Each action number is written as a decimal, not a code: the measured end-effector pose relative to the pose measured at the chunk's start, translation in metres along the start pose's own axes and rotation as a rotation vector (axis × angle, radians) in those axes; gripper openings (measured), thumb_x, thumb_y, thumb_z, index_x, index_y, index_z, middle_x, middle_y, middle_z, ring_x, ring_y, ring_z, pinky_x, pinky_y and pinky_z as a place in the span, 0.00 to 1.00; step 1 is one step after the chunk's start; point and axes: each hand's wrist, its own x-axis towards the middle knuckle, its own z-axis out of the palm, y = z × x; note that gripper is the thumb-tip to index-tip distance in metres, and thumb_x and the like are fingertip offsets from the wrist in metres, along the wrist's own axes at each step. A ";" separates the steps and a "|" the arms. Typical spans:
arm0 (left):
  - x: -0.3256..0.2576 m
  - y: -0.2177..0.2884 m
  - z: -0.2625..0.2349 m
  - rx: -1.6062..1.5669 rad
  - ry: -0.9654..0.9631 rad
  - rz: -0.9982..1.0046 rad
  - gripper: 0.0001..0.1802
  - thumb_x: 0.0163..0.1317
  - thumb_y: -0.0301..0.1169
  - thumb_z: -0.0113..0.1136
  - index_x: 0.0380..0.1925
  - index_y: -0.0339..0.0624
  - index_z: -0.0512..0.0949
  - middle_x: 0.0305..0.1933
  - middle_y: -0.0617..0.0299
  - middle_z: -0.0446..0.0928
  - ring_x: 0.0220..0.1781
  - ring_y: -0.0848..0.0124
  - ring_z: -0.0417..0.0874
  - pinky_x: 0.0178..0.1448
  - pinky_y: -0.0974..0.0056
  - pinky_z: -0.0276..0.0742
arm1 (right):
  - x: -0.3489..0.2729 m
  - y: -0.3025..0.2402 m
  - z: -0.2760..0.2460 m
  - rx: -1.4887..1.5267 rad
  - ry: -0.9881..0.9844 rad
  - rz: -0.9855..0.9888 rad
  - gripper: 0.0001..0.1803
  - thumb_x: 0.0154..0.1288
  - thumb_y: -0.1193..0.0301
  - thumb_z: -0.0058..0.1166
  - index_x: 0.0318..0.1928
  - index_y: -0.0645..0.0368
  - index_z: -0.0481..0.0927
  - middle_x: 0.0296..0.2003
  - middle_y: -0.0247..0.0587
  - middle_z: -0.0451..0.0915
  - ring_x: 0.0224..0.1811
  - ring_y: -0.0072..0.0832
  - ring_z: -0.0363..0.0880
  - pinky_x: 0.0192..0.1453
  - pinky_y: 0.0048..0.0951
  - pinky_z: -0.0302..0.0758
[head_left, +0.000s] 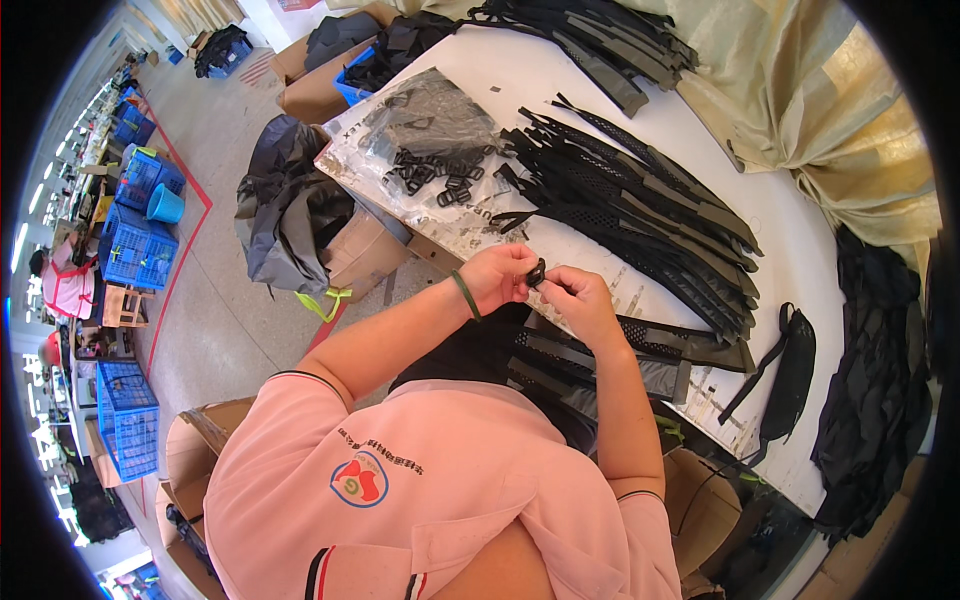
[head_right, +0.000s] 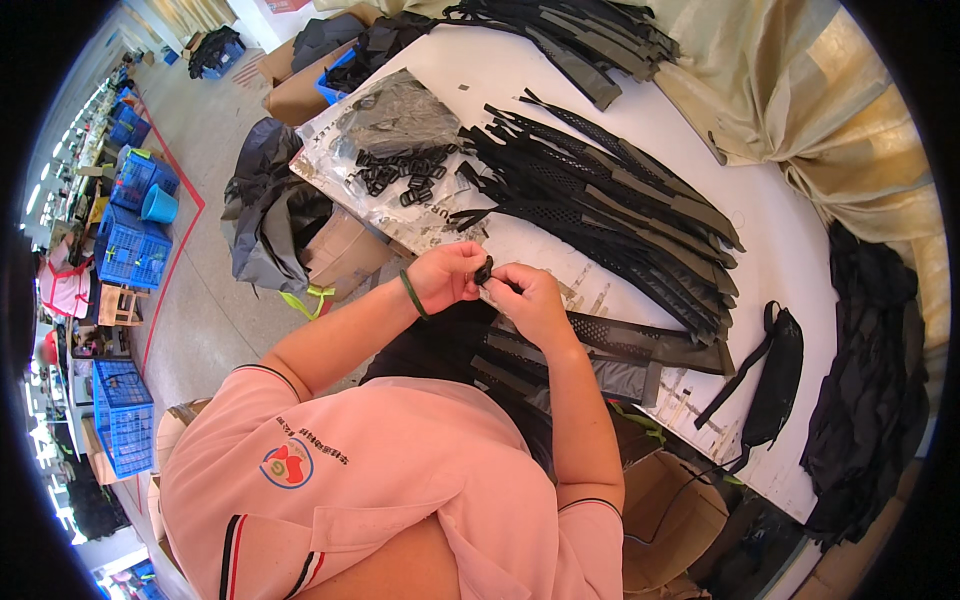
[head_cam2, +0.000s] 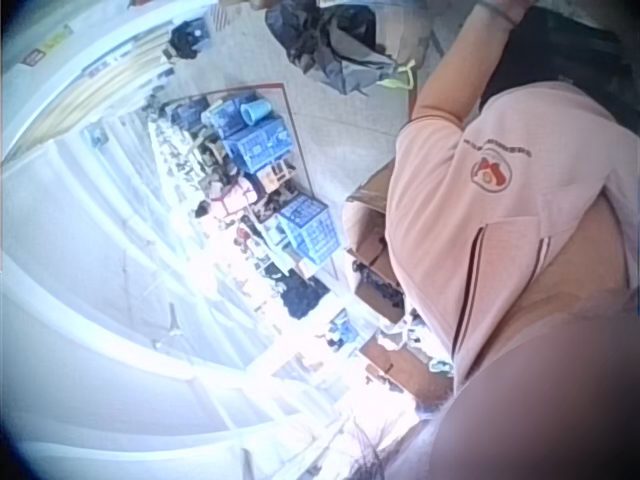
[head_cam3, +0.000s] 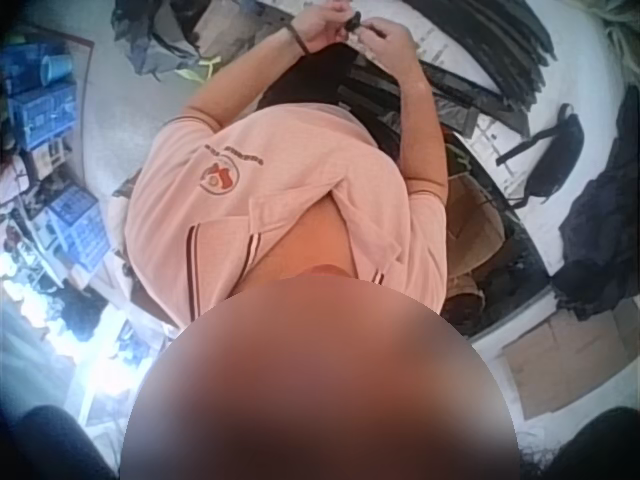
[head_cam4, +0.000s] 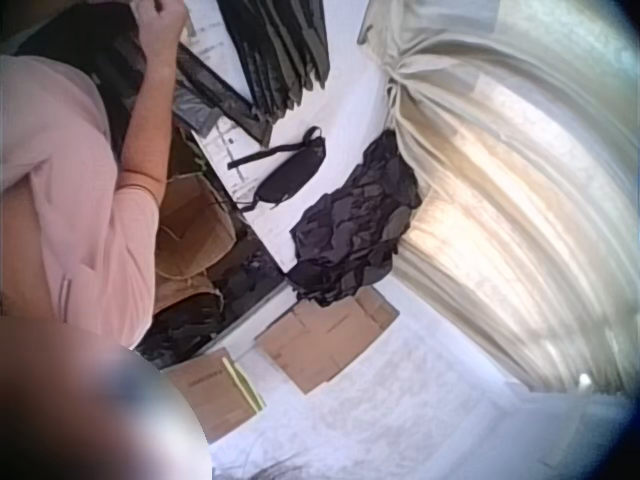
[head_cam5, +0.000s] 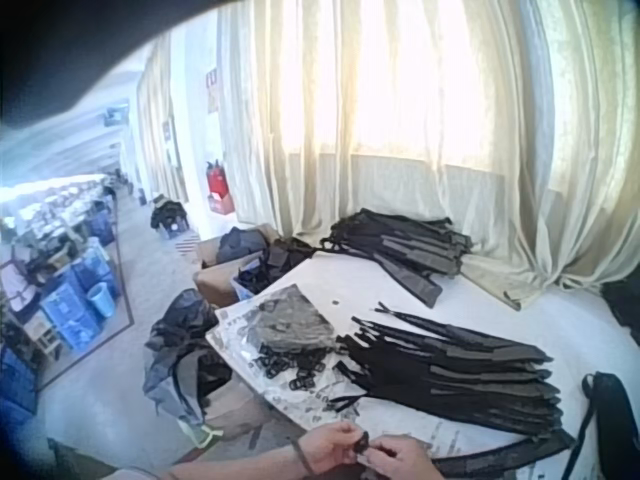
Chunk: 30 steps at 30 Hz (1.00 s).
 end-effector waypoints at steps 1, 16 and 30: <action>-0.001 0.000 0.001 0.008 0.007 -0.007 0.05 0.65 0.31 0.54 0.32 0.44 0.72 0.29 0.67 0.74 0.26 0.77 0.73 0.33 0.70 0.69 | 0.000 0.001 -0.001 0.000 0.001 0.000 0.07 0.58 0.74 0.55 0.34 0.65 0.80 0.28 0.37 0.78 0.27 0.23 0.72 0.34 0.23 0.69; 0.000 -0.003 0.001 -0.015 0.001 -0.039 0.06 0.66 0.33 0.53 0.34 0.43 0.72 0.30 0.66 0.75 0.25 0.75 0.75 0.32 0.69 0.69 | -0.010 -0.007 0.013 0.262 0.167 -0.029 0.03 0.56 0.81 0.57 0.32 0.64 0.78 0.25 0.36 0.78 0.24 0.20 0.75 0.29 0.22 0.71; 0.003 0.002 0.039 0.482 0.148 0.347 0.09 0.65 0.30 0.55 0.33 0.38 0.66 0.29 0.61 0.74 0.24 0.76 0.78 0.26 0.73 0.77 | -0.013 -0.009 0.010 0.303 0.218 -0.179 0.08 0.56 0.82 0.57 0.37 0.60 0.77 0.25 0.28 0.74 0.26 0.18 0.71 0.34 0.19 0.69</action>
